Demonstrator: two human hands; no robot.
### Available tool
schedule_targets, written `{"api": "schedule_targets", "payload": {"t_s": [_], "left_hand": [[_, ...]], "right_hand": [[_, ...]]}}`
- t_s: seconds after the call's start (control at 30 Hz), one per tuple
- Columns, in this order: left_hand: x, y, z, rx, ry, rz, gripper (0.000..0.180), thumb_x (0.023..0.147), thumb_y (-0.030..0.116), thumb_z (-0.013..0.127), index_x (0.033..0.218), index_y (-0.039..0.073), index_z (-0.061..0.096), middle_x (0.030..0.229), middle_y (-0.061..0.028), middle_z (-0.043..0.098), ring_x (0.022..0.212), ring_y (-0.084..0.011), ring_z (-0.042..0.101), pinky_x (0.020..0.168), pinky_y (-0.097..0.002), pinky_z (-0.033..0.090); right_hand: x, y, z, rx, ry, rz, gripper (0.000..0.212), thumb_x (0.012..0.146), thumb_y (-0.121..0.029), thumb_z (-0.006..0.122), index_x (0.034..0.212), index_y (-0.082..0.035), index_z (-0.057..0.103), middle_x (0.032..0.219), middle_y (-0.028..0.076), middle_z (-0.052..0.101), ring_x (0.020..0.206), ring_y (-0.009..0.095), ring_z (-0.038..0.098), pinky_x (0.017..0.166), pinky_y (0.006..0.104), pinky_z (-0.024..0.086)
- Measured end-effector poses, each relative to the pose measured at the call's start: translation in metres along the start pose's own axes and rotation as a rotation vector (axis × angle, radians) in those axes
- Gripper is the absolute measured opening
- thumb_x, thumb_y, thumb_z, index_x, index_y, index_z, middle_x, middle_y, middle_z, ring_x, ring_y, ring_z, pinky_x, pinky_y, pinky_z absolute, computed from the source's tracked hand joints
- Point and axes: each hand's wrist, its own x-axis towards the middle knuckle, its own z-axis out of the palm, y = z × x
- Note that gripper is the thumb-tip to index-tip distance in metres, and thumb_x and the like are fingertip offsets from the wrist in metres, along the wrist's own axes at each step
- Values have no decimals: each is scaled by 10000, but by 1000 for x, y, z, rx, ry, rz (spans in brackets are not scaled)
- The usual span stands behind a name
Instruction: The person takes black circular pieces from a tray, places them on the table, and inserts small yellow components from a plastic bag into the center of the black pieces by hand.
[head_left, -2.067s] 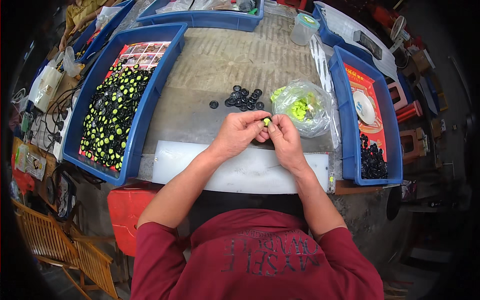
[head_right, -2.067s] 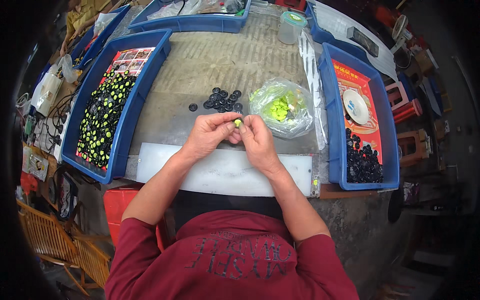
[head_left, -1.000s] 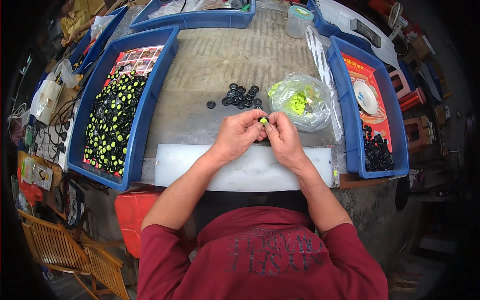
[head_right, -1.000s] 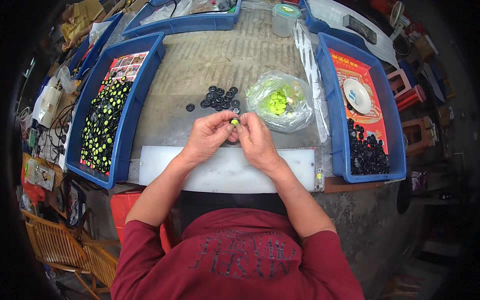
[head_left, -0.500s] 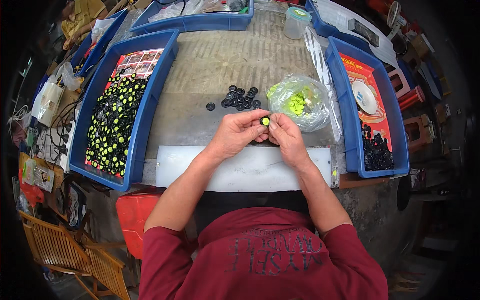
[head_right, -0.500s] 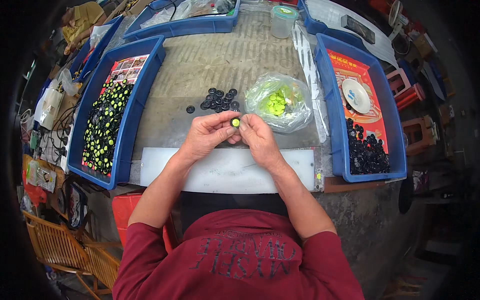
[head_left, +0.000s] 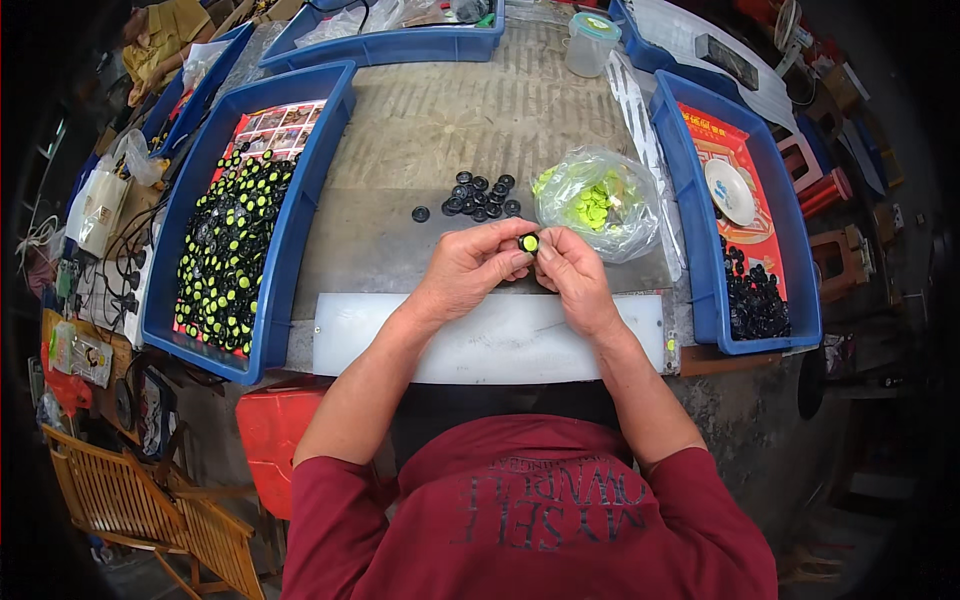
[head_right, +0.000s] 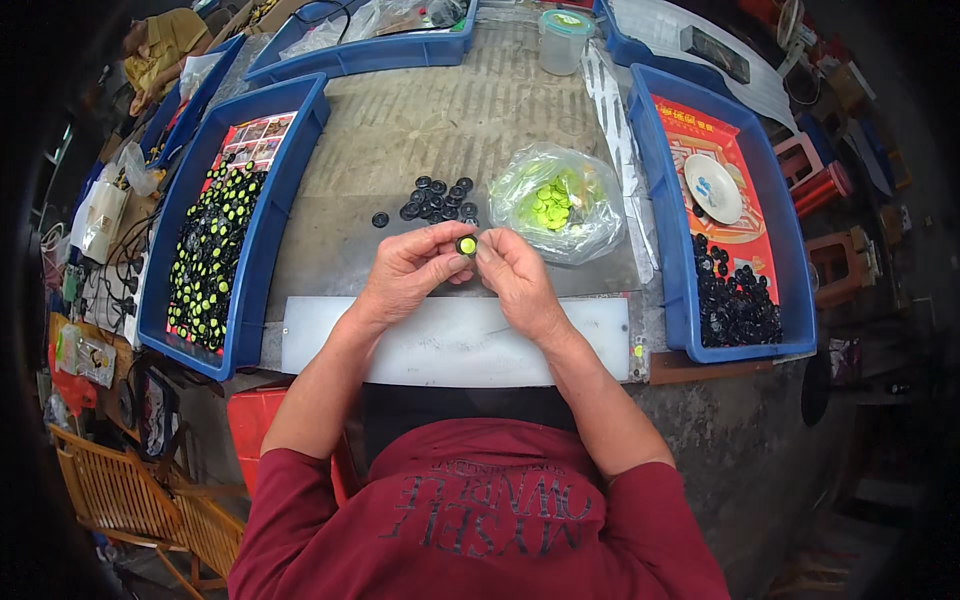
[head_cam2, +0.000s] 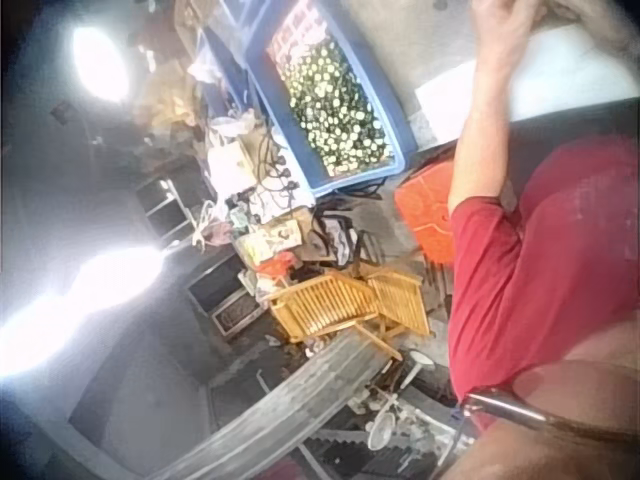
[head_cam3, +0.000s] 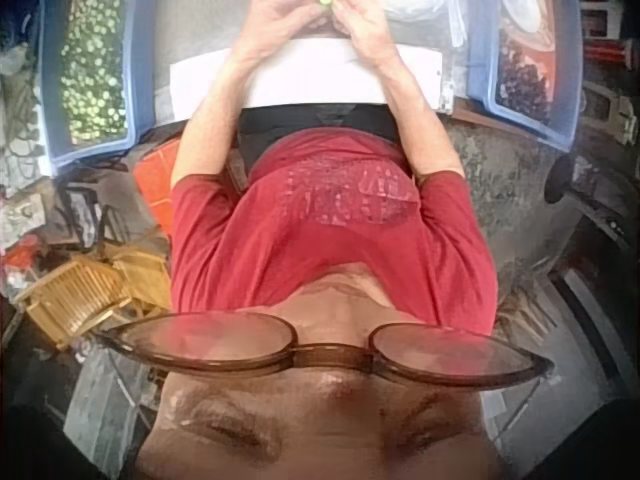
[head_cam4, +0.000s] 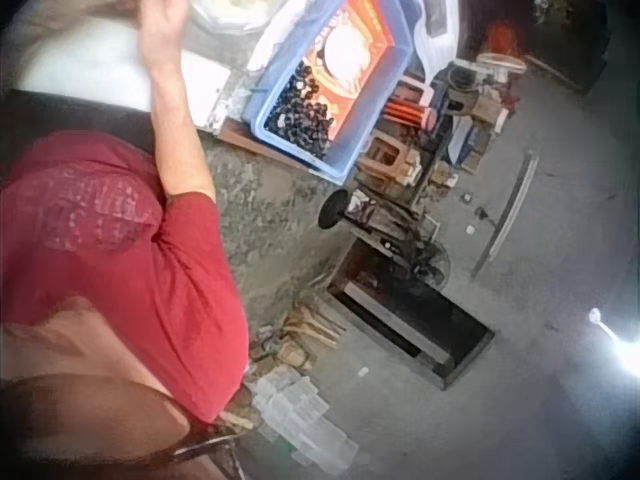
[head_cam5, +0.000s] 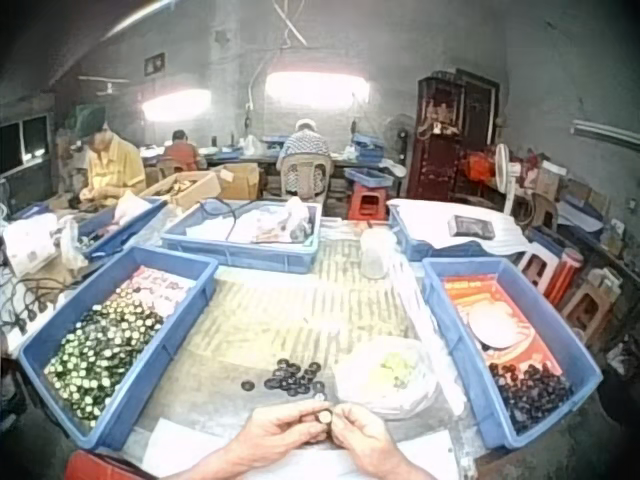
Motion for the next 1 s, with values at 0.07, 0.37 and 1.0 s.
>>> {"api": "schedule_targets", "payload": {"t_s": [0.07,0.37,1.0], "left_hand": [[0,0,0,-2,-3,9,300,774,17,565,1067,-22,515,792,-34,564,697,-91,544,633,-208,467],[-1,-3,0,27,18,57,304,758,-10,573,1058,-25,522,813,-45,568,713,-101,543,633,-215,467],[2,2,-5,-155,-60,-67,233,809,25,518,1028,-51,495,832,-76,570,711,-108,557,627,-216,474]], "right_hand": [[0,0,0,7,-3,-5,147,882,-175,417,831,-41,452,643,-61,367,539,12,280,459,158,237],[-3,-2,-2,-5,-30,-5,122,866,-153,450,857,-32,466,657,-62,391,559,9,307,472,155,257],[-2,-3,-4,37,-81,38,109,868,-137,442,853,-29,442,745,9,497,621,34,410,544,167,343]]}}
